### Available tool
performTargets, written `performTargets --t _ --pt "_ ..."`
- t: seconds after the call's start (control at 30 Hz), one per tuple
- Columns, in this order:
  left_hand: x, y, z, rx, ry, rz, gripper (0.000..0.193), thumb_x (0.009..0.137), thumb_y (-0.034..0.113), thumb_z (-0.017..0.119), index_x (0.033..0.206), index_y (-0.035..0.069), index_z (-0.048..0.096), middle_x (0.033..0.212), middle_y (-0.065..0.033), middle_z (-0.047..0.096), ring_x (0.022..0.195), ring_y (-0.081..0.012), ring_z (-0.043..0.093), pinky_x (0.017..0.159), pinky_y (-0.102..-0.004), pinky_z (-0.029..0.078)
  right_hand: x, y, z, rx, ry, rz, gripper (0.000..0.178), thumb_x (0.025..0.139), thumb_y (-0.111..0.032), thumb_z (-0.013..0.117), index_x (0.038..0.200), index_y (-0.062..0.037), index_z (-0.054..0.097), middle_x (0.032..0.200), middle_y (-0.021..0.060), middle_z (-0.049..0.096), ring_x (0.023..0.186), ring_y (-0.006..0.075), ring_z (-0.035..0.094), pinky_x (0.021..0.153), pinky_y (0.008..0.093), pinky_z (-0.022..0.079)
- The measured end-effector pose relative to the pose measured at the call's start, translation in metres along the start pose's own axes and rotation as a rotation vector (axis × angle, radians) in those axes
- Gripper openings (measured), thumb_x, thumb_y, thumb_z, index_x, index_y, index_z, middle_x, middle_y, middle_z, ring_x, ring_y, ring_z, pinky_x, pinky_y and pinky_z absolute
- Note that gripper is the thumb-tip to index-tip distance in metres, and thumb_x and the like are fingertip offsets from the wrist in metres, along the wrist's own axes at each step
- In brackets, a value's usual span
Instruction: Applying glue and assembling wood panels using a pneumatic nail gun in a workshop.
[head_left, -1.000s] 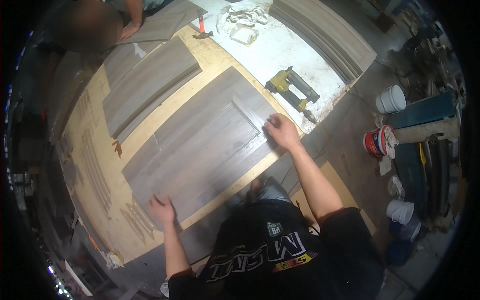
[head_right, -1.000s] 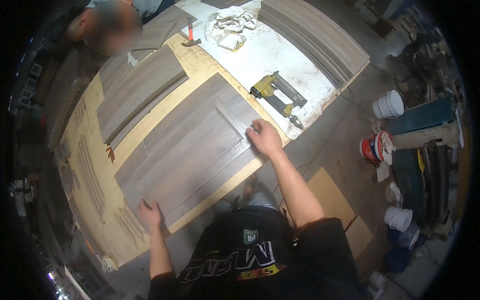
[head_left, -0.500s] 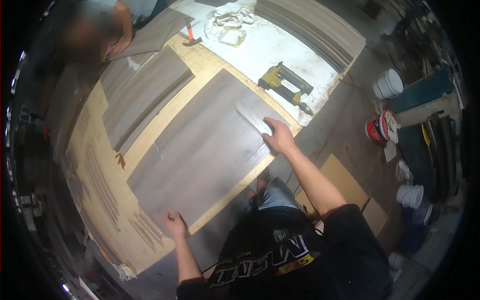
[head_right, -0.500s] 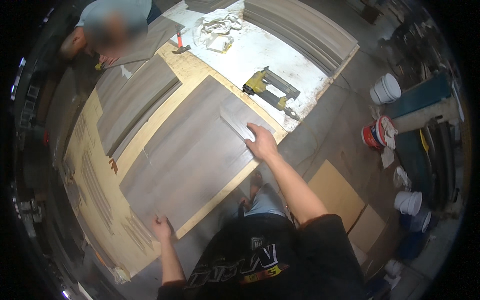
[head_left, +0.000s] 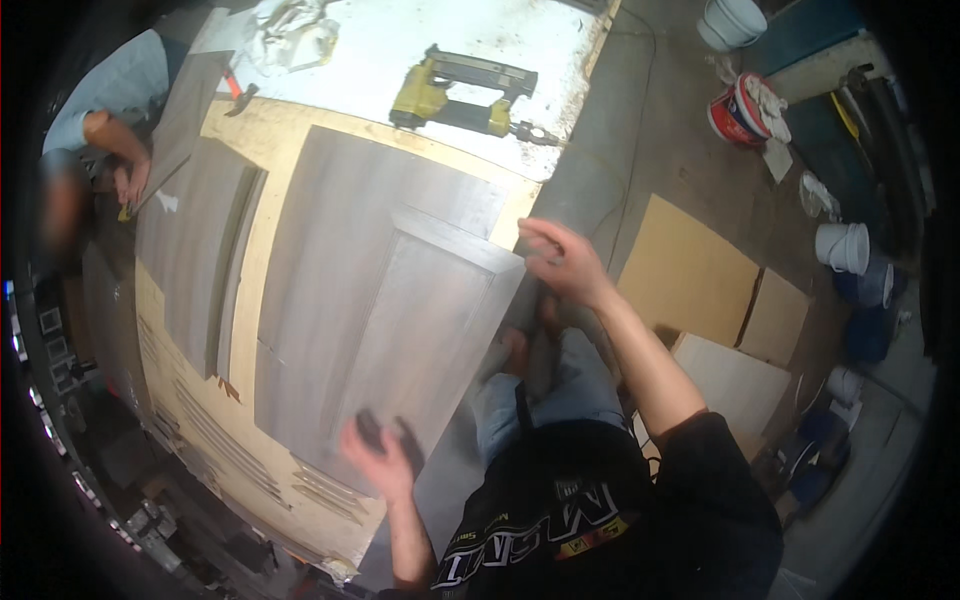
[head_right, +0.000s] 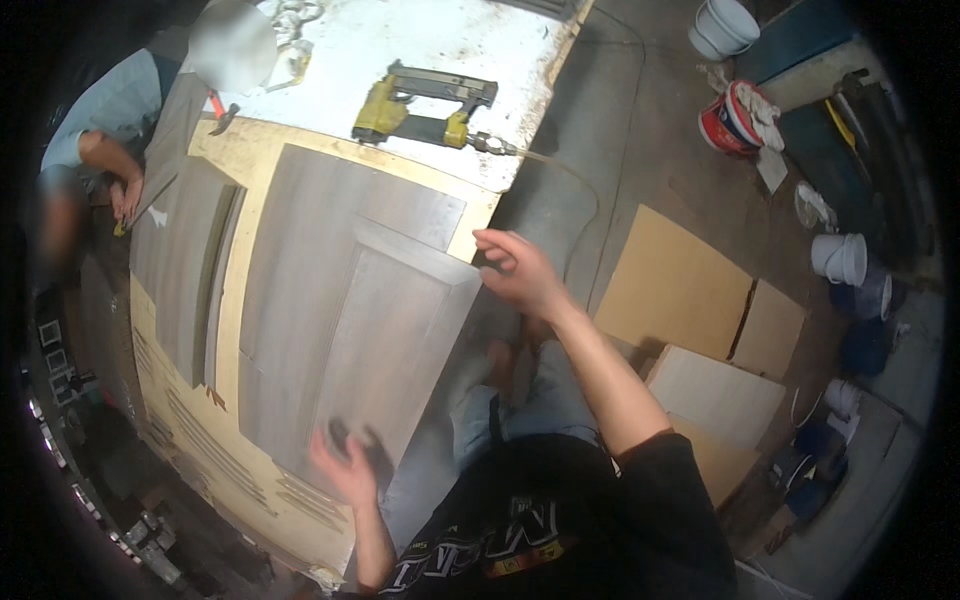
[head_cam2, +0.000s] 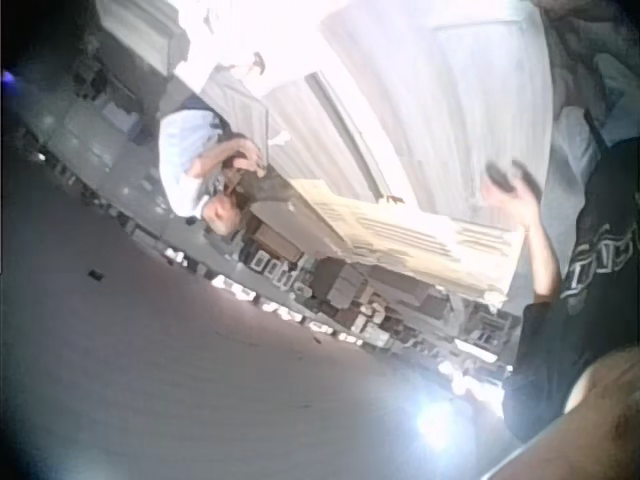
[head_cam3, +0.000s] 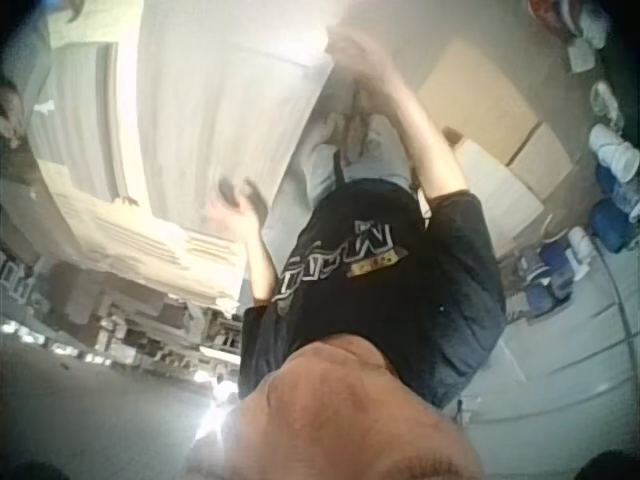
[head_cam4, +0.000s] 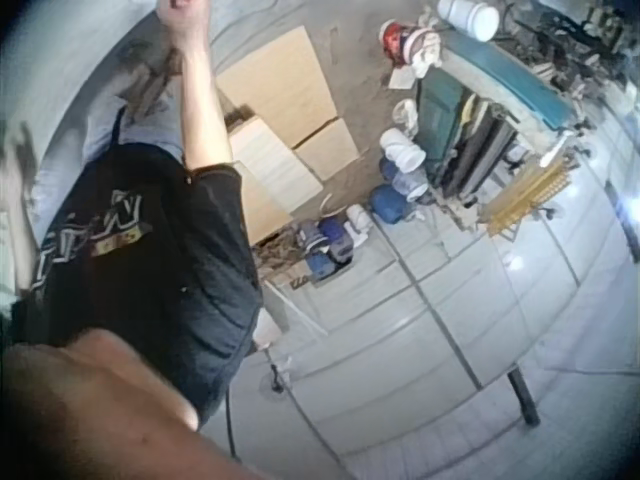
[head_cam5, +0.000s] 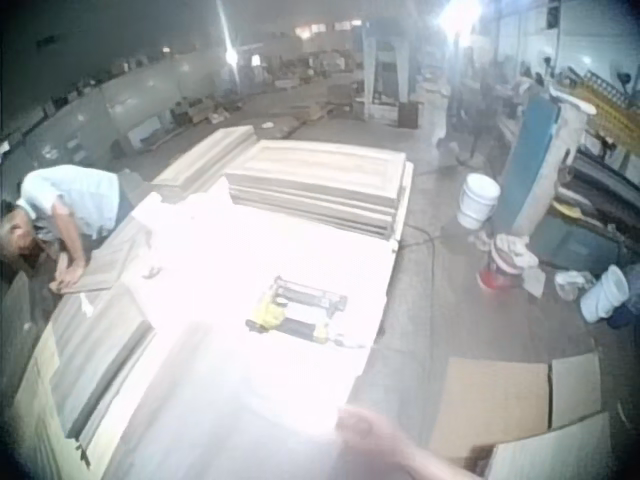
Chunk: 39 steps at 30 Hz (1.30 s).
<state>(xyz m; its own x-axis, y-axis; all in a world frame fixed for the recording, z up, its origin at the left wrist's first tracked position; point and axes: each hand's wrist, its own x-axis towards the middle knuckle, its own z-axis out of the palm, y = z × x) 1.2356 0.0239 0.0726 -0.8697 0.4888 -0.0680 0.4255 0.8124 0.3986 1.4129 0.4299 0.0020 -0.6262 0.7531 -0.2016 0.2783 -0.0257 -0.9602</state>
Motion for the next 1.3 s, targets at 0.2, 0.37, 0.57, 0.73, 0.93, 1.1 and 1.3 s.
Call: performTargets --t 0.2,0.37,0.57,0.73,0.93,1.1,1.3 --pt "0.098 0.214 0.084 0.033 -0.387 0.712 0.089 0.074 0.026 0.085 0.151 0.011 0.044 0.159 -0.0233 0.032 0.145 -0.0458 0.033 0.121 -0.0657 0.020 -0.021 0.012 -0.010 0.076 -0.239 0.136 0.047 0.092 -0.005 0.074 0.137 -0.0108 0.064 0.113 0.0095 0.072 0.099 0.0159 0.069 0.089 0.0319 0.056" --pt "0.148 0.239 0.122 0.132 -0.454 0.887 0.082 0.071 0.032 0.085 0.143 0.013 0.051 0.149 -0.0169 0.041 0.142 -0.0453 0.036 0.120 -0.0706 0.015 -0.014 0.021 -0.005 0.379 -0.204 0.173 0.038 0.094 -0.005 0.069 0.132 -0.0006 0.065 0.102 0.0114 0.076 0.094 0.0136 0.072 0.088 0.0284 0.055" --pt "0.155 0.233 0.142 0.094 -0.411 0.953 0.074 0.068 0.036 0.085 0.132 0.013 0.057 0.136 -0.0134 0.045 0.136 -0.0425 0.040 0.119 -0.0734 0.014 -0.016 0.044 0.005 0.593 -0.188 0.248 0.031 0.095 -0.003 0.070 0.126 -0.0002 0.068 0.106 0.0138 0.077 0.099 0.0152 0.073 0.089 0.0272 0.057" --pt "0.161 0.229 0.143 0.101 -0.364 0.969 0.070 0.067 0.036 0.083 0.128 0.013 0.058 0.131 -0.0131 0.046 0.131 -0.0406 0.044 0.119 -0.0720 0.014 -0.009 0.037 0.009 0.720 -0.193 0.264 0.027 0.096 0.000 0.070 0.123 0.0033 0.068 0.107 0.0135 0.077 0.100 0.0148 0.073 0.088 0.0267 0.058" --pt "0.166 0.225 0.144 0.096 -0.347 0.983 0.064 0.066 0.035 0.082 0.123 0.012 0.062 0.127 -0.0127 0.048 0.129 -0.0393 0.046 0.120 -0.0705 0.013 -0.004 0.038 0.019 0.733 -0.175 0.262 0.025 0.096 0.002 0.069 0.121 0.0039 0.069 0.106 0.0135 0.077 0.098 0.0137 0.072 0.087 0.0268 0.058" --pt "0.168 0.227 0.144 0.084 -0.330 1.003 0.063 0.067 0.036 0.082 0.122 0.012 0.063 0.125 -0.0127 0.050 0.128 -0.0388 0.047 0.120 -0.0696 0.013 -0.003 0.043 0.021 0.750 -0.175 0.251 0.025 0.095 0.001 0.070 0.121 0.0027 0.070 0.105 0.0118 0.077 0.097 0.0134 0.072 0.087 0.0268 0.058" --pt "0.170 0.220 0.142 0.114 -0.331 1.008 0.061 0.068 0.038 0.080 0.120 0.011 0.064 0.125 -0.0127 0.050 0.128 -0.0386 0.048 0.121 -0.0693 0.013 0.046 0.025 -0.027 0.303 -0.169 -0.022 0.018 0.091 -0.010 0.073 0.107 -0.0029 0.077 0.095 0.0120 0.078 0.087 0.0123 0.073 0.080 0.0292 0.056"
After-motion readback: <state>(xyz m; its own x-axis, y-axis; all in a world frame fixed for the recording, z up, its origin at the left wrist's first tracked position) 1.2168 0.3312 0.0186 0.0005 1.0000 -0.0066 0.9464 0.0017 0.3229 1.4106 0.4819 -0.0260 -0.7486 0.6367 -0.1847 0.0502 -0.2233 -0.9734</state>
